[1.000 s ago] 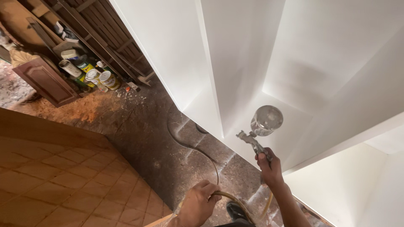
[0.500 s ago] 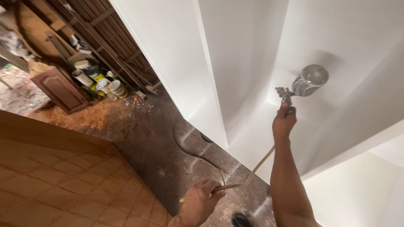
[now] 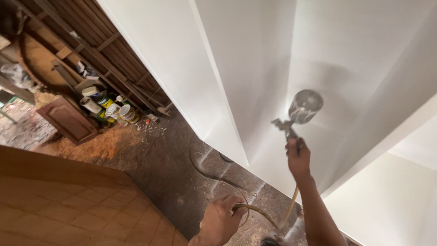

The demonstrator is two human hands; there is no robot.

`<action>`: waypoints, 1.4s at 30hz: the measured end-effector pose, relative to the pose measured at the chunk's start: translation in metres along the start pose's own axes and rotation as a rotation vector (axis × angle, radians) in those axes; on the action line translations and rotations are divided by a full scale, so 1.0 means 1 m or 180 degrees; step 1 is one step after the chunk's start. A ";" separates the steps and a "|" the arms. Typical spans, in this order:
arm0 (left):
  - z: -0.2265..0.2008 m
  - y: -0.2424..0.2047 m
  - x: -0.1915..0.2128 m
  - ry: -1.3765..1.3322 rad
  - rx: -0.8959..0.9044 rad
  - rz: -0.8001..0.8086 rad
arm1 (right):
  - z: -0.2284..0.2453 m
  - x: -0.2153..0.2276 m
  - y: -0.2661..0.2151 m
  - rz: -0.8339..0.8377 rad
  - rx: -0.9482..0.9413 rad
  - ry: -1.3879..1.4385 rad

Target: The person uses a spray gun to apply a white finish to the interior surfaces of a wooden shelving unit.

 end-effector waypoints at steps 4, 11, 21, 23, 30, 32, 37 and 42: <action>0.003 0.001 -0.010 -0.0228 0.0071 0.0301 | 0.000 0.011 -0.078 0.0639 -0.0237 0.0013; -0.002 0.008 -0.016 -0.0234 -0.0324 0.0383 | 0.018 0.009 -0.060 0.0594 0.0009 0.0143; -0.006 0.025 0.001 -0.0087 -0.0154 -0.0016 | 0.042 0.007 0.132 -0.0956 0.0310 -0.0514; -0.010 0.027 0.003 -0.0050 -0.0187 -0.0121 | 0.044 0.006 0.151 -0.1106 0.0273 -0.0569; -0.013 0.027 0.009 -0.0046 -0.0177 -0.0187 | 0.032 0.008 0.107 -0.0670 -0.0001 -0.0286; -0.011 0.022 0.008 -0.0103 -0.0168 -0.0126 | 0.028 0.009 0.067 -0.0446 -0.0090 -0.0122; -0.007 0.017 -0.002 -0.0159 -0.0156 0.0197 | 0.026 0.014 -0.028 0.0143 -0.0151 0.0168; -0.019 0.017 -0.009 -0.0382 -0.0403 0.0456 | 0.036 0.015 -0.102 0.1241 0.0123 0.0388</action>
Point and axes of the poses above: each hand's wrist, its own y-axis towards the middle knuckle, its own x-axis out of the back of the hand, z = x × y, the point moved 8 cm from there along y, towards the middle knuckle, and after that the axes turned 4 degrees about -y, right-handed, at the moved point
